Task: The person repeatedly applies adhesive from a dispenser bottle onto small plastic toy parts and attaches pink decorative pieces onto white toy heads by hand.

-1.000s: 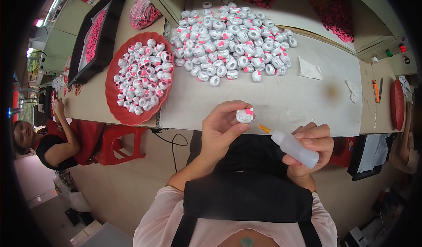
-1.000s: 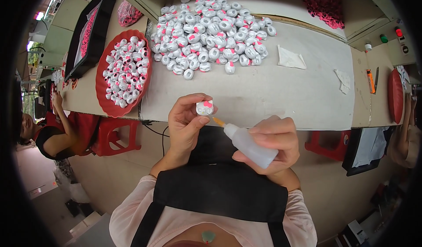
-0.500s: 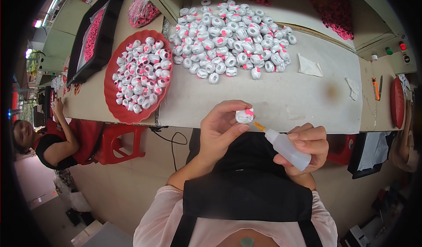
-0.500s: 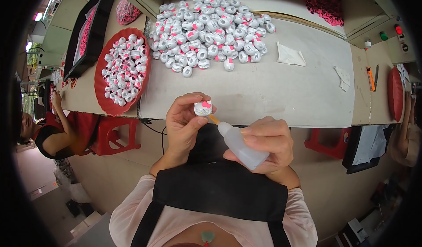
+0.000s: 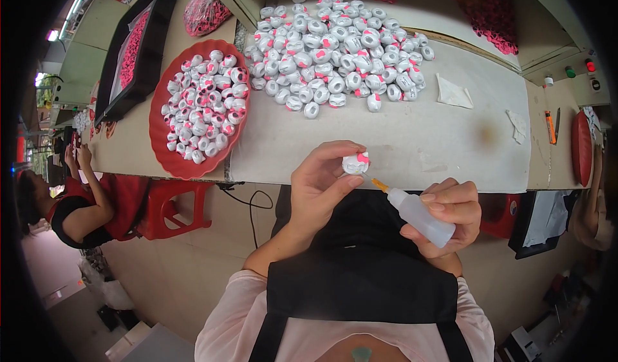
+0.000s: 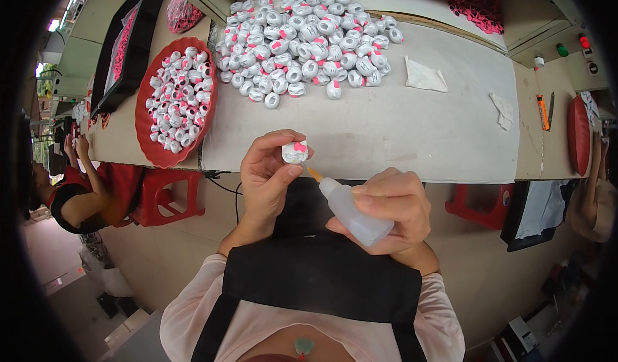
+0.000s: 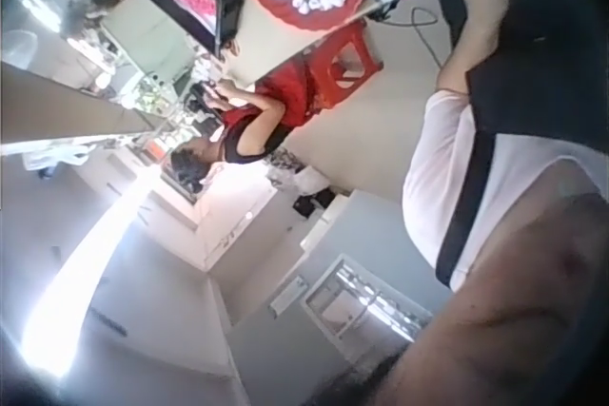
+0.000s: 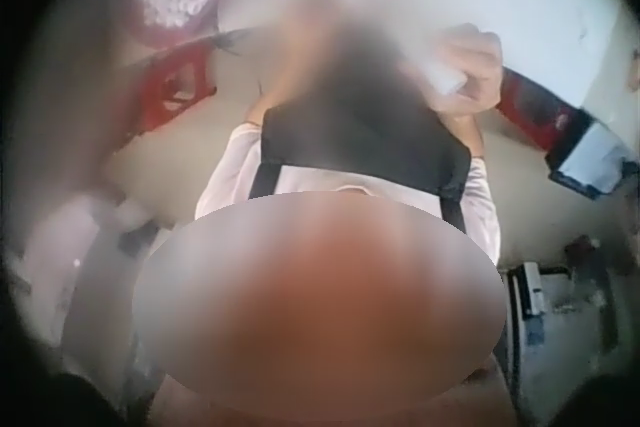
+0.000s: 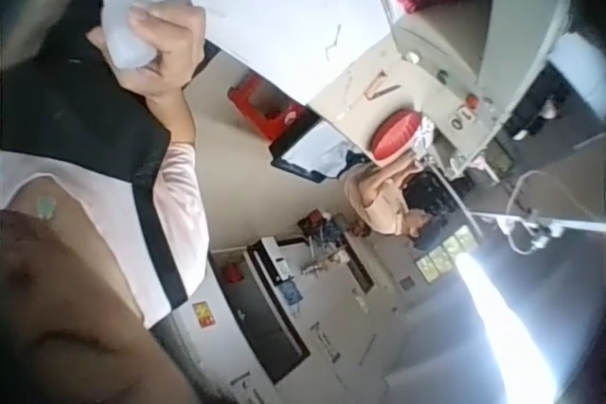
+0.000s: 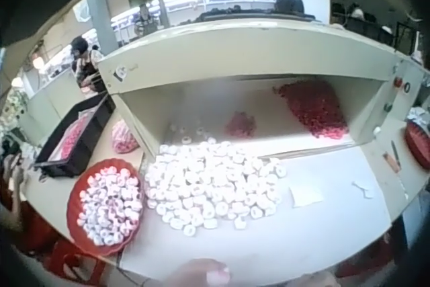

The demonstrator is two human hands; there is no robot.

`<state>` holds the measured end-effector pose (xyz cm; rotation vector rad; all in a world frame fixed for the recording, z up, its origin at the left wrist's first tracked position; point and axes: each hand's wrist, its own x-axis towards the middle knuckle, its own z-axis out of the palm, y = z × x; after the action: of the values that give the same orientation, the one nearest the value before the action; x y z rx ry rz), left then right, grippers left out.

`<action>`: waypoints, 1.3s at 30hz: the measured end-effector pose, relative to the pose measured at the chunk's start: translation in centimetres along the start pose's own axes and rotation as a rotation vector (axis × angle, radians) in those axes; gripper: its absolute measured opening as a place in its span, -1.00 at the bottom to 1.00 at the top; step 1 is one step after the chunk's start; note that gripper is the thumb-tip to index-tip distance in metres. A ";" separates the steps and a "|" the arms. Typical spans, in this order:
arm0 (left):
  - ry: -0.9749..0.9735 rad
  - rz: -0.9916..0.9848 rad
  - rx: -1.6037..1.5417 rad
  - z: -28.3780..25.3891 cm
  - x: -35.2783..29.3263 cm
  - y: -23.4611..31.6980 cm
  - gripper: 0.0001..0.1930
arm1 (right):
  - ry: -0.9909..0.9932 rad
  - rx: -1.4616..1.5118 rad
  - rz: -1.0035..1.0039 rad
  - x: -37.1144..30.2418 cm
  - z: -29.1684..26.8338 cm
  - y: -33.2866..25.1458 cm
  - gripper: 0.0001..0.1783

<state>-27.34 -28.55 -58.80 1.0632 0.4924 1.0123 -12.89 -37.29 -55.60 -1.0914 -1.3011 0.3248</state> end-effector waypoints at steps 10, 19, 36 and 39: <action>-0.114 -0.018 -0.016 0.1 -0.1 0.1 -0.66 | 0.004 0.004 -0.034 0.1 0.5 0.3 -0.55; -0.093 0.078 0.202 -0.1 0.0 0.0 -0.67 | -0.059 -0.010 -0.046 0.1 0.5 0.2 -0.55; 0.207 0.069 0.166 -4.1 1.3 1.1 -0.64 | -0.133 -0.029 0.374 7.7 -3.5 5.0 -0.72; 0.228 0.064 0.166 -4.5 1.3 1.4 -0.65 | -0.199 0.046 0.476 13.1 -2.7 9.6 -0.76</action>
<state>-30.72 -25.13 -59.39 1.1216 0.7423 1.1713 -3.09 -24.12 -54.96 -1.3509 -1.1868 0.8314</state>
